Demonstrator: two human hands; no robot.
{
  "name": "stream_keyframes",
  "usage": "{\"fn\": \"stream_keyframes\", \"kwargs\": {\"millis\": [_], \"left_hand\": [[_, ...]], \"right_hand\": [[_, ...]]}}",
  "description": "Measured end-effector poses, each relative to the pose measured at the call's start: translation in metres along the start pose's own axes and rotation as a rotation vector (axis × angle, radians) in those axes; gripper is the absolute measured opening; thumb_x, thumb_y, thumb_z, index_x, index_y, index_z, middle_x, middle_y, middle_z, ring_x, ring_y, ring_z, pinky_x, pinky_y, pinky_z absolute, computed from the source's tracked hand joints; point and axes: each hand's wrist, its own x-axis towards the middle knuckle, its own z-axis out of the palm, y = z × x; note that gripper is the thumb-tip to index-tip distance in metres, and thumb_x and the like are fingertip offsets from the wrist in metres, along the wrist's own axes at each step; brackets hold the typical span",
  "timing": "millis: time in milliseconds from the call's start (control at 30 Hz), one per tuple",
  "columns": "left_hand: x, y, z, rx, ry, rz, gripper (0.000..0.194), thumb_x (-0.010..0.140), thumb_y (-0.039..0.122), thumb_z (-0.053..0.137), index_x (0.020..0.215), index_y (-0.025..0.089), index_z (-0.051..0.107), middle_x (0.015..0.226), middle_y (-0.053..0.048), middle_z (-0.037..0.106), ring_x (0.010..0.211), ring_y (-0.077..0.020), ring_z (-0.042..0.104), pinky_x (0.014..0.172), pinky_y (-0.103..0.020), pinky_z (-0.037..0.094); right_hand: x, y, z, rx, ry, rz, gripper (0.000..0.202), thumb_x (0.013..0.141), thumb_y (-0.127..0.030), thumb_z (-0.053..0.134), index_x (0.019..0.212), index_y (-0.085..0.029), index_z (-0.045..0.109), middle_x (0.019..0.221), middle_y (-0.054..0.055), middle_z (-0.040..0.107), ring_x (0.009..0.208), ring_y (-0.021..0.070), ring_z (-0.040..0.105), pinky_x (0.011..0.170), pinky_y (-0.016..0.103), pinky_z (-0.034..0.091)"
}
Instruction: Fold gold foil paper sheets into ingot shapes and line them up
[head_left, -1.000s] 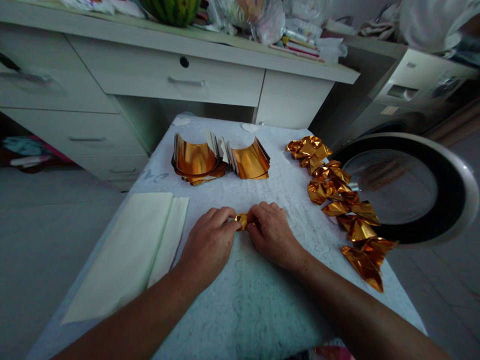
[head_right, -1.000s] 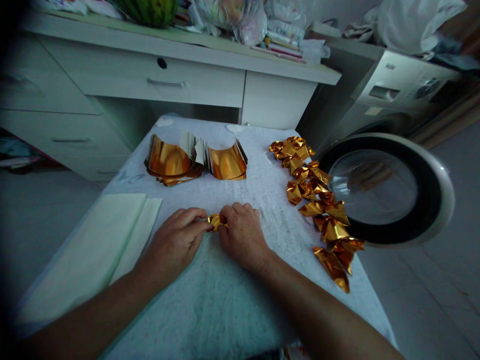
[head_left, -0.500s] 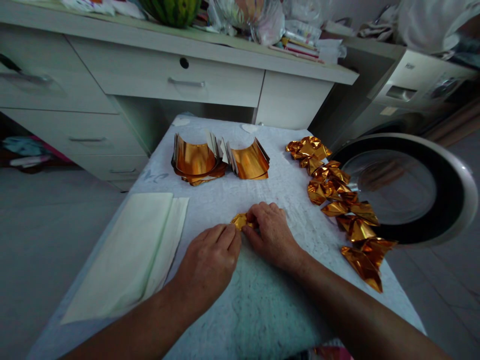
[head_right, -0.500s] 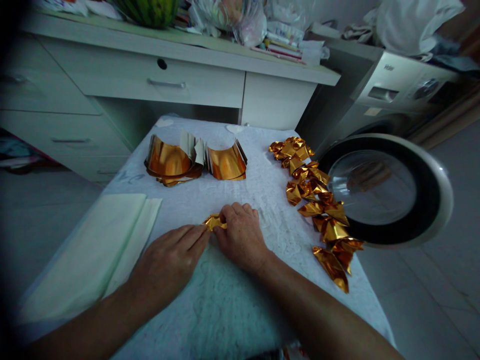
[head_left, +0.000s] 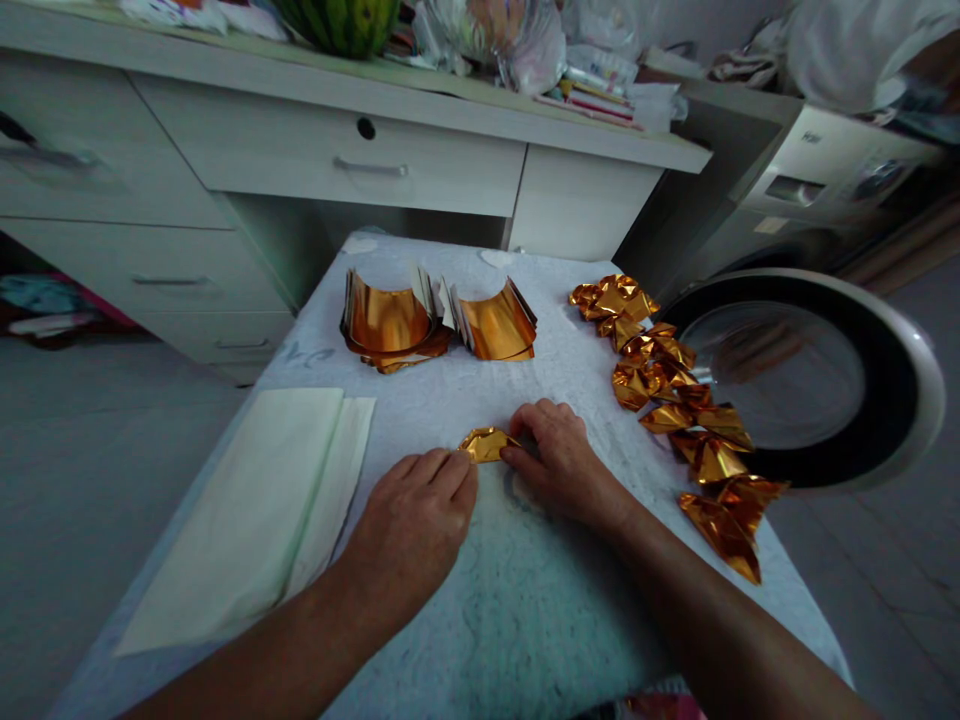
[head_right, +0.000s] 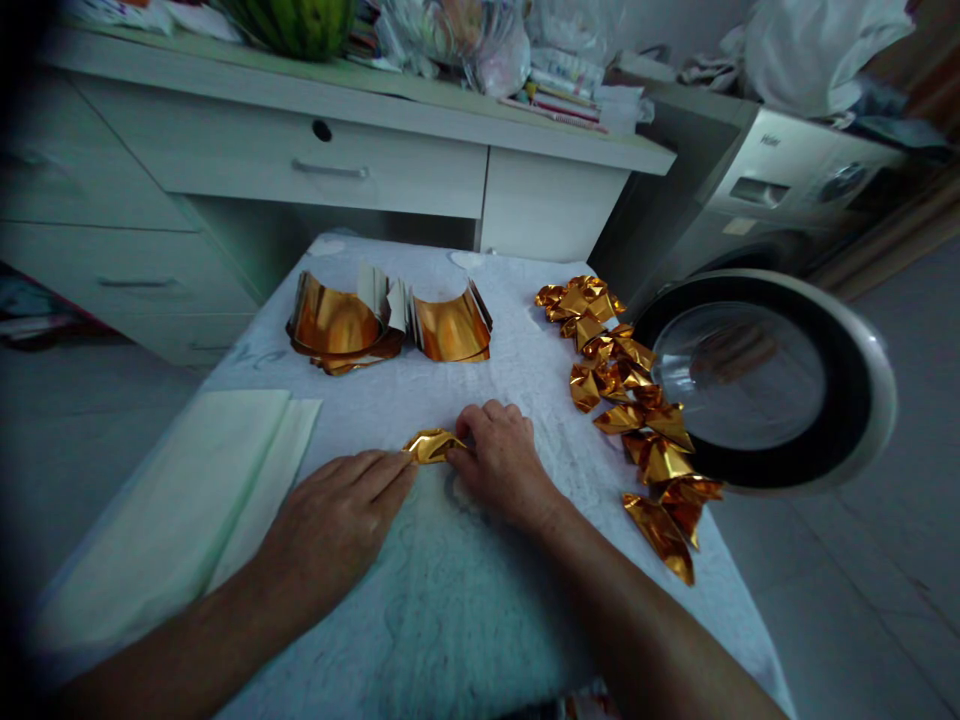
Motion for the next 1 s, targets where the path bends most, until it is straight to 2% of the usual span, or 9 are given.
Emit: {"fn": "stream_keyframes", "kwargs": {"millis": [367,533,633,700,800,900,1000], "left_hand": [[0.000,-0.003,0.001,-0.013,0.029,0.001,0.024,0.082,-0.003,0.050,0.092,0.009,0.069,0.088,-0.010,0.071,0.075,-0.0238,0.064,0.063,-0.038,0.056],[-0.002,-0.007,0.005,-0.083,0.020,-0.004,0.023,0.085,0.000,0.051,0.096,0.010,0.069,0.093,-0.010,0.071,0.083,-0.0253,0.064,0.073,-0.042,0.057],[-0.003,-0.010,0.009,-0.159,0.026,-0.045,0.023,0.086,0.002,0.051,0.097,0.013,0.068,0.097,-0.009,0.071,0.093,-0.0262,0.063,0.080,-0.043,0.055],[-0.002,-0.012,0.010,-0.212,0.016,-0.076,0.022,0.087,0.003,0.052,0.095,0.014,0.068,0.095,-0.008,0.070,0.093,-0.0255,0.063,0.081,-0.043,0.055],[0.002,-0.014,0.011,-0.276,-0.011,-0.106,0.019,0.086,0.003,0.054,0.090,0.015,0.069,0.088,-0.006,0.069,0.085,-0.0233,0.063,0.078,-0.042,0.055],[0.005,-0.015,0.010,-0.299,-0.025,-0.127,0.016,0.084,0.004,0.057,0.088,0.015,0.068,0.084,-0.005,0.066,0.083,-0.0228,0.061,0.077,-0.041,0.055],[0.006,-0.014,0.010,-0.275,-0.035,-0.107,0.020,0.086,0.005,0.057,0.099,0.015,0.068,0.086,-0.005,0.065,0.083,-0.0223,0.060,0.076,-0.039,0.055]], "right_hand": [[0.001,0.020,-0.008,-0.061,-0.017,0.033,0.019,0.084,-0.030,0.067,0.101,-0.024,0.061,0.100,0.006,0.056,0.092,0.0236,0.047,0.078,0.035,0.032],[0.002,0.020,-0.013,-0.046,-0.049,0.035,0.017,0.083,-0.023,0.068,0.098,-0.022,0.061,0.098,0.005,0.057,0.092,0.0229,0.047,0.078,0.035,0.034],[0.002,0.021,-0.016,-0.030,-0.062,0.018,0.015,0.082,-0.020,0.069,0.094,-0.021,0.060,0.096,0.005,0.057,0.091,0.0216,0.048,0.078,0.034,0.035],[0.002,0.021,-0.017,-0.024,-0.057,-0.005,0.011,0.082,-0.019,0.067,0.091,-0.020,0.060,0.094,0.005,0.057,0.089,0.0211,0.048,0.078,0.034,0.035],[0.001,0.019,-0.016,0.021,0.009,-0.073,0.010,0.080,-0.011,0.063,0.085,-0.019,0.059,0.091,0.004,0.057,0.088,0.0208,0.049,0.079,0.034,0.036],[-0.001,0.012,-0.012,0.107,0.098,-0.230,0.018,0.077,-0.003,0.058,0.089,-0.017,0.060,0.092,0.005,0.058,0.091,0.0204,0.050,0.082,0.034,0.038],[-0.002,0.005,-0.003,0.162,0.067,-0.394,0.019,0.083,-0.005,0.055,0.094,-0.018,0.064,0.095,0.005,0.060,0.090,0.0188,0.053,0.083,0.033,0.040]]}}
